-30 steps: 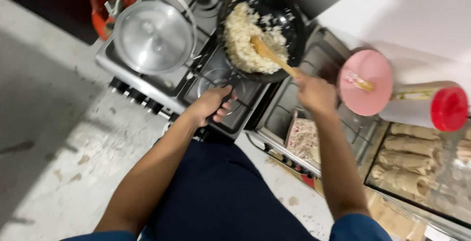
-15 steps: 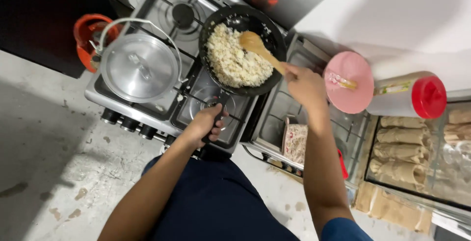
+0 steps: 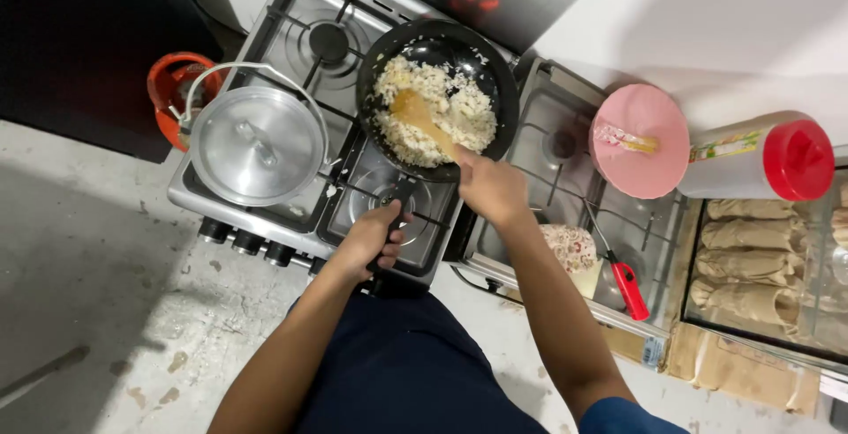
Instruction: Stir-frying rice in a pan on a gas stove.
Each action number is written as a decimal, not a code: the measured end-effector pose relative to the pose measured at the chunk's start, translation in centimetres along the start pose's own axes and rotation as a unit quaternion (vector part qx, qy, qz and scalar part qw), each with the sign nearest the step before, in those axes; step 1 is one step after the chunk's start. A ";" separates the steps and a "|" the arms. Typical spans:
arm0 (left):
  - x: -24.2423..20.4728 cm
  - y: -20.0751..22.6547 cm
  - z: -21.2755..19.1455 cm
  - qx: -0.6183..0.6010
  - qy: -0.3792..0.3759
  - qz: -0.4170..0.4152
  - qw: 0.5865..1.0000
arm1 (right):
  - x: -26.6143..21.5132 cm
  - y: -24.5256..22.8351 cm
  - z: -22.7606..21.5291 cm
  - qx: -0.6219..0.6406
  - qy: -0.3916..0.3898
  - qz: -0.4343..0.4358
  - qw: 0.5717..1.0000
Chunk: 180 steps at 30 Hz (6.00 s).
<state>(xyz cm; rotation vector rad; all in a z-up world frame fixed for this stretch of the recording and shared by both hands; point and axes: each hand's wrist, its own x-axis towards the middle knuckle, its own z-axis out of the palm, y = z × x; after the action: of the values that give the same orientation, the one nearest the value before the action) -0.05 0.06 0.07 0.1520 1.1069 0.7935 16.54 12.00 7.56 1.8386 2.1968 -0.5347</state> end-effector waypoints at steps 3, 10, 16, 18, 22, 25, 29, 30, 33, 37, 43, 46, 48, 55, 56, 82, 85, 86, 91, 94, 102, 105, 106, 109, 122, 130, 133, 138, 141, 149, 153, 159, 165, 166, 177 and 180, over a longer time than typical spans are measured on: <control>-0.2 -0.8 0.0 0.006 0.006 -0.005 1.000 | -1.5 2.1 -1.5 0.007 -0.052 0.024 0.998; 0.5 -1.5 1.0 -0.004 0.015 0.023 1.000 | 0.2 8.6 2.5 -0.031 0.049 0.043 0.997; 0.8 -1.6 1.4 -0.007 0.026 0.038 0.999 | -1.1 7.7 -0.1 -0.075 0.015 0.056 0.996; 0.6 -1.8 1.6 -0.014 0.029 0.028 0.999 | -1.0 7.2 0.8 -0.094 -0.002 0.063 0.994; 0.5 -1.7 1.5 -0.024 0.031 0.030 0.999 | -0.7 7.2 -1.0 -0.111 0.022 0.020 0.993; 1.0 -1.1 1.5 -0.030 0.028 0.038 0.998 | -0.6 6.8 -1.8 -0.124 0.024 0.024 0.992; 0.7 -1.8 1.4 -0.028 0.023 0.030 0.999 | 0.3 7.2 -0.3 -0.118 -0.036 0.048 0.991; 0.6 -1.8 1.3 -0.030 0.024 0.028 0.999 | -0.8 6.5 -1.5 -0.119 -0.038 0.047 0.991; 1.0 -1.4 1.1 -0.023 0.025 0.033 0.999 | -2.2 5.4 -3.4 -0.142 -0.025 0.024 0.989; 1.3 -2.4 0.9 -0.025 0.026 0.024 0.999 | -1.7 5.4 -2.3 -0.127 -0.067 0.063 0.988; 1.2 -1.7 1.2 -0.025 0.016 0.037 0.999 | -1.8 8.6 -2.4 -0.100 -0.006 0.052 0.994; 1.3 -2.2 0.9 -0.014 0.016 0.034 0.999 | -0.8 8.1 -0.3 -0.097 -0.013 0.067 0.993; 1.3 -2.0 1.0 0.001 0.016 0.037 0.999 | -0.4 7.1 -0.5 -0.106 -0.019 0.066 0.992; 0.6 -1.5 1.1 -0.017 0.007 0.032 0.999 | 0.5 7.8 -0.3 -0.067 0.030 0.039 0.997; 0.9 -1.2 1.3 -0.017 0.003 0.043 0.999 | 1.8 7.9 0.6 -0.065 0.013 0.033 0.997; 1.0 -0.7 1.2 -0.022 0.007 0.036 0.999 | 2.2 8.2 -0.5 -0.047 0.024 0.024 0.998; 0.7 -1.2 0.9 -0.026 0.005 0.032 0.999 | 2.1 8.7 1.5 -0.059 0.015 0.023 0.998; 0.8 -0.9 0.9 -0.032 0.003 0.035 0.999 | 2.3 8.7 1.5 -0.078 0.012 0.020 0.997; 0.3 -0.2 1.6 -0.032 0.004 0.038 0.999 | 0.5 7.9 -2.7 -0.045 0.044 0.020 0.998; -0.2 -0.3 1.8 -0.032 0.010 0.034 0.999 | 1.7 7.8 -0.2 -0.033 0.047 0.022 0.998; 0.5 -0.2 1.4 -0.037 0.007 0.045 0.998 | 0.4 7.9 -2.0 -0.048 0.062 0.014 0.997; 0.5 -0.5 1.3 -0.046 0.010 0.035 0.998 | 0.9 7.2 -1.2 -0.054 0.039 0.015 0.998; 0.5 -0.4 1.3 -0.046 0.014 0.039 0.998 | 1.2 7.5 -0.8 -0.045 0.033 0.016 0.998; 1.0 -0.2 1.2 -0.050 0.020 0.050 0.997 | 0.4 7.6 -2.4 -0.052 0.028 0.023 0.998; 0.6 1.2 1.8 -0.022 0.023 0.046 0.998 | 3.8 9.0 -2.0 -0.011 0.061 -0.038 0.997; 1.4 2.3 -0.7 0.028 -0.006 0.014 0.999 | 2.1 4.3 -2.5 0.001 0.043 0.034 0.999; 2.2 3.1 -1.8 0.041 -0.032 0.009 0.999 | 4.3 3.6 0.1 -0.005 0.026 0.075 0.997; 4.3 2.5 -3.3 0.037 -0.057 -0.009 0.998 | 0.8 1.9 -0.5 -0.019 0.006 0.137 0.990; 6.1 2.0 -3.7 0.031 -0.073 -0.019 0.997 | -0.8 -0.4 1.5 -0.149 0.117 0.023 0.982; 7.9 1.6 -3.4 0.055 -0.064 0.017 0.996 | 1.7 4.6 5.5 -0.038 0.016 0.211 0.977; 11.6 -0.3 -4.5 0.126 -0.057 0.050 0.989 | 1.7 5.6 9.7 0.044 -0.002 0.179 0.983; 9.4 2.1 -4.5 -0.036 -0.118 -0.037 0.992 | -8.1 7.4 13.4 0.181 0.343 0.121 0.914; 5.6 3.2 -3.3 -0.009 -0.029 0.030 0.999 | -16.4 7.4 41.0 0.689 0.243 0.219 0.647; 5.6 3.4 -3.3 0.010 -0.024 0.036 0.999 | -16.4 4.1 42.7 0.714 0.097 0.268 0.640; 2.3 2.0 -3.6 0.095 0.029 0.088 0.991 | -12.3 -9.7 45.7 0.915 0.018 0.252 0.315; 2.0 1.3 -3.6 0.102 0.043 0.101 0.989 | -11.6 -9.4 46.2 0.915 0.022 0.232 0.328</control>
<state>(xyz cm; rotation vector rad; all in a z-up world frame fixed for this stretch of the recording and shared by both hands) -3.30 1.33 -2.40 0.4107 1.2685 0.8708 6.81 -19.03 -28.54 2.3898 -0.3137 -3.4553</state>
